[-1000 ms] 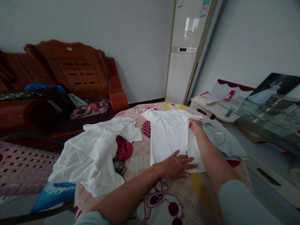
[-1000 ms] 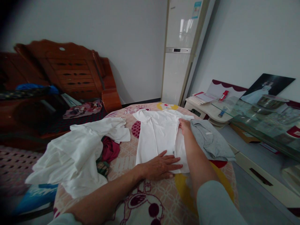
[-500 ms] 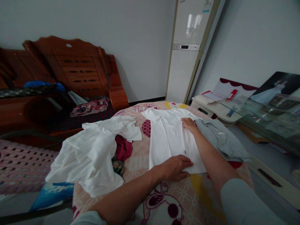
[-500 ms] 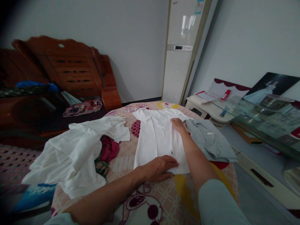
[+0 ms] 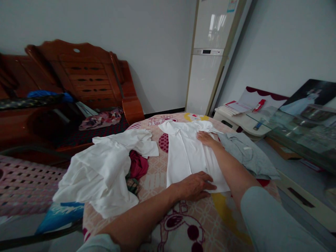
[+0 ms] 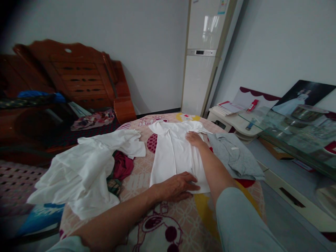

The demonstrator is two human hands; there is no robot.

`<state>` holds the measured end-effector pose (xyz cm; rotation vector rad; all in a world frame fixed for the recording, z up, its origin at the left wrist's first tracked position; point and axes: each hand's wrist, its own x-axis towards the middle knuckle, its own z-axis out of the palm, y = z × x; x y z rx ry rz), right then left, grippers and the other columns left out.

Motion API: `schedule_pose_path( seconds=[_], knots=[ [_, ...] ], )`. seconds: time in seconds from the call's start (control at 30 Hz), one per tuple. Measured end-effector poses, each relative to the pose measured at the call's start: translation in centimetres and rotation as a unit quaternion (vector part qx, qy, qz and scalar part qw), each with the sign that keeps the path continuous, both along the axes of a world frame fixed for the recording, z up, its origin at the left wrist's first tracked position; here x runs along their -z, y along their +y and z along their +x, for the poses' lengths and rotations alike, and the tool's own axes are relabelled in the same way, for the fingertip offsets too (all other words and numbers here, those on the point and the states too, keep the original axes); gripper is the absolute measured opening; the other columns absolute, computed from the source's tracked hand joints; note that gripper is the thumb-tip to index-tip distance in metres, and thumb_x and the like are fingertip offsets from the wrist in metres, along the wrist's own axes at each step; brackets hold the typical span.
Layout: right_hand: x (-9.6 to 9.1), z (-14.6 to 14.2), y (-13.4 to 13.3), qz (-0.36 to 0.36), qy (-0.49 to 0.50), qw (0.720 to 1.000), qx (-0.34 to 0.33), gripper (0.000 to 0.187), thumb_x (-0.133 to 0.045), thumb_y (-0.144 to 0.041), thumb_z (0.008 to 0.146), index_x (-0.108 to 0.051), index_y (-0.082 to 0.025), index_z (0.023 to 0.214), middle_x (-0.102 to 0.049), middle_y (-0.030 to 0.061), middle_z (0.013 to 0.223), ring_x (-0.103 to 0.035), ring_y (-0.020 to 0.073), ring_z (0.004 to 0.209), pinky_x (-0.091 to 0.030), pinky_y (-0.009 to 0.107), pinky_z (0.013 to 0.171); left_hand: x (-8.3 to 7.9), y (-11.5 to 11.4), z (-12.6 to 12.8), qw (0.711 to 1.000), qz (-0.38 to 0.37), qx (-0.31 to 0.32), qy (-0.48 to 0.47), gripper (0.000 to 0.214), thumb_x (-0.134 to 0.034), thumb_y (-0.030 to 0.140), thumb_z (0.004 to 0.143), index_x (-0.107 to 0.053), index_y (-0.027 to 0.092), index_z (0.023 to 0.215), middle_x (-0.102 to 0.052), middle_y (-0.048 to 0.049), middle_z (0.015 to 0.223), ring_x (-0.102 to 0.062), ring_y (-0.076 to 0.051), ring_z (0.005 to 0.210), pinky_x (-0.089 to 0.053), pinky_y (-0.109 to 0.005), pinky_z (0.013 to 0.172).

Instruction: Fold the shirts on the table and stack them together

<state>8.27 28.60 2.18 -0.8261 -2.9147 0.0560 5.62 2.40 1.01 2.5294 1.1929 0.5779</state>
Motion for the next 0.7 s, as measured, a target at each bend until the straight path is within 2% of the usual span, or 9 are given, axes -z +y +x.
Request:
schedule_pose_path(
  seconds=[0.1,0.17,0.2,0.27,0.3,0.37,0.53,0.6,0.7],
  knots=[
    [-1.5,1.5,-0.4,-0.037,0.067,0.996,0.040,0.045,-0.026,-0.023,0.100,-0.066,-0.012,0.120,-0.070,0.0132,0.120,-0.066,0.0185,0.111,-0.051,0.031,0.093,0.2,-0.3,0.0,1.000,0.016,0.005,0.017,0.042,-0.055,0.028,0.093,-0.058,0.013,0.133,-0.057,-0.0181,0.134,-0.052,-0.026,0.125,-0.039,-0.036,0.109],
    [-2.5,3.7,-0.9,-0.111,0.159,0.979,0.068,0.048,-0.022,-0.025,0.101,-0.059,-0.009,0.128,-0.071,0.0150,0.118,-0.069,0.0173,0.103,-0.054,0.030,0.086,0.2,-0.4,0.0,0.999,0.026,0.008,0.023,0.043,-0.054,0.027,0.094,-0.055,0.013,0.134,-0.055,-0.0184,0.137,-0.051,-0.026,0.128,-0.038,-0.037,0.110],
    [-2.9,5.1,-1.3,-0.191,0.234,0.949,0.085,0.046,-0.027,-0.027,0.101,-0.059,-0.008,0.127,-0.072,0.0162,0.115,-0.071,0.0175,0.097,-0.056,0.030,0.081,0.2,-0.5,-0.1,0.999,0.027,0.008,0.023,0.043,-0.054,0.027,0.094,-0.055,0.014,0.134,-0.055,-0.0181,0.137,-0.051,-0.026,0.128,-0.038,-0.037,0.110],
    [-3.4,8.3,-2.2,-0.361,0.342,0.860,0.116,0.036,-0.046,-0.031,0.095,-0.064,-0.008,0.117,-0.075,0.0166,0.103,-0.073,0.0184,0.078,-0.059,0.031,0.071,0.1,-0.5,-0.2,0.999,0.025,0.009,0.018,0.041,-0.054,0.026,0.093,-0.056,0.015,0.133,-0.057,-0.0170,0.136,-0.054,-0.025,0.125,-0.040,-0.038,0.108],
    [-3.6,9.8,-2.7,-0.412,0.357,0.828,0.132,0.032,-0.055,-0.030,0.090,-0.066,-0.008,0.111,-0.075,0.0160,0.097,-0.072,0.0181,0.070,-0.059,0.031,0.066,0.1,-0.5,-0.2,1.000,0.023,0.012,0.013,0.040,-0.054,0.025,0.093,-0.057,0.016,0.132,-0.059,-0.0161,0.134,-0.055,-0.025,0.123,-0.041,-0.038,0.107],
    [-3.6,12.5,-3.8,-0.458,0.361,0.795,0.168,0.024,-0.064,-0.024,0.084,-0.067,-0.009,0.102,-0.076,0.0141,0.088,-0.069,0.0164,0.060,-0.059,0.029,0.058,-0.1,-0.5,-0.4,1.000,0.018,0.020,0.001,0.037,-0.055,0.023,0.092,-0.059,0.018,0.129,-0.062,-0.0141,0.131,-0.057,-0.024,0.120,-0.042,-0.037,0.105],
    [-2.4,15.1,-6.7,-0.531,0.297,0.770,0.190,0.022,-0.064,-0.023,0.084,-0.066,-0.010,0.101,-0.074,0.0113,0.082,-0.067,0.0147,0.057,-0.055,0.023,0.047,-0.1,-0.3,-0.5,0.999,0.012,0.039,-0.001,0.037,-0.049,0.019,0.094,-0.059,0.020,0.130,-0.061,-0.0111,0.134,-0.059,-0.024,0.118,-0.043,-0.037,0.103],
    [-1.9,14.8,-7.6,-0.536,0.261,0.779,0.194,0.020,-0.062,-0.022,0.085,-0.066,-0.010,0.101,-0.073,0.0082,0.074,-0.066,0.0134,0.052,-0.051,0.020,0.043,-0.1,-0.4,-0.3,0.999,0.006,0.049,-0.001,0.037,-0.049,0.020,0.094,-0.060,0.020,0.129,-0.061,-0.0114,0.134,-0.059,-0.024,0.118,-0.043,-0.038,0.103],
    [-1.9,13.5,-8.3,-0.491,0.244,0.810,0.208,0.016,-0.060,-0.020,0.086,-0.066,-0.011,0.098,-0.068,0.0023,0.062,-0.059,0.0100,0.043,-0.044,0.016,0.036,-0.6,-0.6,-0.5,0.998,-0.020,0.050,-0.044,0.035,-0.051,0.022,0.094,-0.061,0.020,0.128,-0.062,-0.0117,0.133,-0.058,-0.024,0.120,-0.043,-0.037,0.104]
  ],
)
